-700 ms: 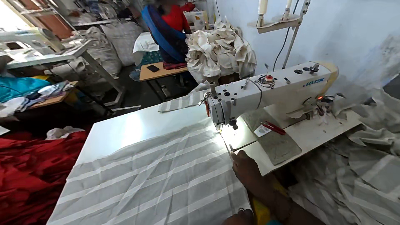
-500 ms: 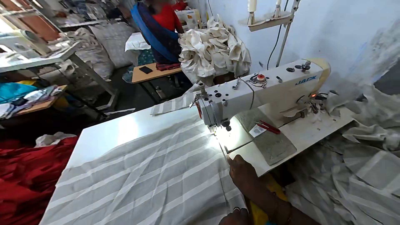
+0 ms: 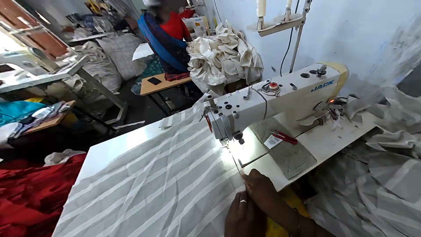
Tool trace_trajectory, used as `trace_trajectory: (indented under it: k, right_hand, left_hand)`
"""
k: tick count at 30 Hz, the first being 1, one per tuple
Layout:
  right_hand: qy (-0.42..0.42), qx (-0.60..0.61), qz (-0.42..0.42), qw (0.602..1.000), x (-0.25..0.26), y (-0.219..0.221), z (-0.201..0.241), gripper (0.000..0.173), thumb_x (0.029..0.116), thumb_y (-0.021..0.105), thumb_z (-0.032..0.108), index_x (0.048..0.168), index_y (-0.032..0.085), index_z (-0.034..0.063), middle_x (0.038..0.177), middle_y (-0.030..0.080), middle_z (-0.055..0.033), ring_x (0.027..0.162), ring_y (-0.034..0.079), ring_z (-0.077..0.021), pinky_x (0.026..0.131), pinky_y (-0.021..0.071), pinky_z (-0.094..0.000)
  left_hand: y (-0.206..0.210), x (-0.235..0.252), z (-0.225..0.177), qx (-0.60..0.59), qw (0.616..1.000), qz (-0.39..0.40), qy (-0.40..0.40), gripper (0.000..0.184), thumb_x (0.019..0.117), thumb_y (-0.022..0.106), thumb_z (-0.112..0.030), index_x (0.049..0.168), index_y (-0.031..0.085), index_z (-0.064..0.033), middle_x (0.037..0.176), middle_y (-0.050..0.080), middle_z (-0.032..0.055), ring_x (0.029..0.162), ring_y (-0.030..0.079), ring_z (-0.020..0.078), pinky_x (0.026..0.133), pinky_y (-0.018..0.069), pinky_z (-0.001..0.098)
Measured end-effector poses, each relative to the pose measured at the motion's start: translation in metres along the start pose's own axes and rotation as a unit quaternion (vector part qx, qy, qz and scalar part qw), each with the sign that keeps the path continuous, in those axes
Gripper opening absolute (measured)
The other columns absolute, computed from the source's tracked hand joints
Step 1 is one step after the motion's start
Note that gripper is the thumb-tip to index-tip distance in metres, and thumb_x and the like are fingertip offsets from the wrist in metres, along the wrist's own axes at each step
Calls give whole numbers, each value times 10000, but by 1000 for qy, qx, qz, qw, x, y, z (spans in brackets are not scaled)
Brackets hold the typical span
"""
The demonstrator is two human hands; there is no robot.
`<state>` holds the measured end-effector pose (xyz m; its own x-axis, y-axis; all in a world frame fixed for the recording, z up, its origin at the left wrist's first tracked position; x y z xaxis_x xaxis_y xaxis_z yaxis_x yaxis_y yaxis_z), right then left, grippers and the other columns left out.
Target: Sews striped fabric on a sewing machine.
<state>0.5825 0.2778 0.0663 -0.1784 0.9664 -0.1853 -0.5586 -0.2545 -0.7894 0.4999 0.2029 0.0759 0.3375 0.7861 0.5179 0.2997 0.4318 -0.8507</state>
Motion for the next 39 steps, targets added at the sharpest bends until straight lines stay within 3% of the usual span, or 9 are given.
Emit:
trace_trajectory:
  k: [5,11,14,17,22,26,31,36,39]
  right_hand:
    - [-16,15,-19,1000,6,-1,-2,357,1044,498,166,1331,697,87,1165,675,-193,1023,684,-318,893,558,-425]
    - [-35,-49,3,998,38,-10,4,335,1052,479,210,1230,741,99,1181,682,-165,1124,654,-330,922,535,-478]
    - [-97,-78,-31,992,61,-17,4,277,1031,546,258,1149,771,147,1106,678,-122,1111,624,-309,844,538,-469]
    - [-208,-100,-121,965,80,-20,2,145,974,641,177,972,752,84,931,670,-129,968,664,-319,732,566,-462]
    - [-201,-60,-95,973,93,-33,-3,149,972,670,200,955,773,94,908,702,-113,949,679,-299,762,554,-471]
    - [-214,-24,-136,967,92,-37,-7,100,912,753,193,949,800,113,904,714,-106,884,698,-276,741,570,-475]
    - [-310,-130,-158,929,86,-28,0,145,951,664,186,968,767,86,949,682,-95,894,688,-252,682,588,-401]
    - [-133,-34,15,990,123,-37,-8,290,967,653,315,949,729,35,900,702,-164,912,685,-330,791,523,-543]
    - [-124,-39,-31,991,116,-41,-2,248,957,692,275,982,743,34,971,716,-168,970,691,-332,833,542,-524]
  left_hand:
    - [19,11,34,-20,999,-41,-4,224,912,623,-153,1011,813,-90,1082,776,72,1037,747,235,853,619,353]
    - [36,54,70,-45,998,-23,-42,190,932,638,-178,971,814,-119,1035,781,58,1011,747,260,848,611,441]
    - [47,76,92,-88,994,6,-69,160,947,652,-166,958,804,-121,1040,772,59,1031,724,267,890,577,474]
    - [53,87,97,-67,994,32,-75,210,967,616,-219,961,789,-101,1054,751,98,1036,697,314,867,535,524]
    - [44,85,99,-8,994,-20,-108,285,891,601,-289,786,760,-77,795,709,117,802,704,334,691,540,503]
    - [46,87,103,-34,990,7,-135,152,880,701,-167,952,787,-66,895,722,146,833,708,349,714,562,509]
    - [48,85,101,-20,994,-6,-107,219,853,664,-302,836,787,-122,907,714,109,850,690,329,687,548,497]
    - [57,100,119,-26,975,99,-197,258,917,660,-282,861,734,-42,1349,645,168,1295,556,398,1018,430,594]
    - [67,110,131,-41,952,196,-233,332,945,655,-369,949,752,-52,1555,486,125,1499,342,348,1175,263,585]
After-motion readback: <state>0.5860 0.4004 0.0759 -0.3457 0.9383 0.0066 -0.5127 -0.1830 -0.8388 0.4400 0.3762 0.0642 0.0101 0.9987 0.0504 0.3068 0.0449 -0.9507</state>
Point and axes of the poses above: each hand's wrist, its own x-axis towards the middle knuckle, its own y-axis out of the palm, z = x × y, the point moved 7 cm from there along x, towards the middle knuckle
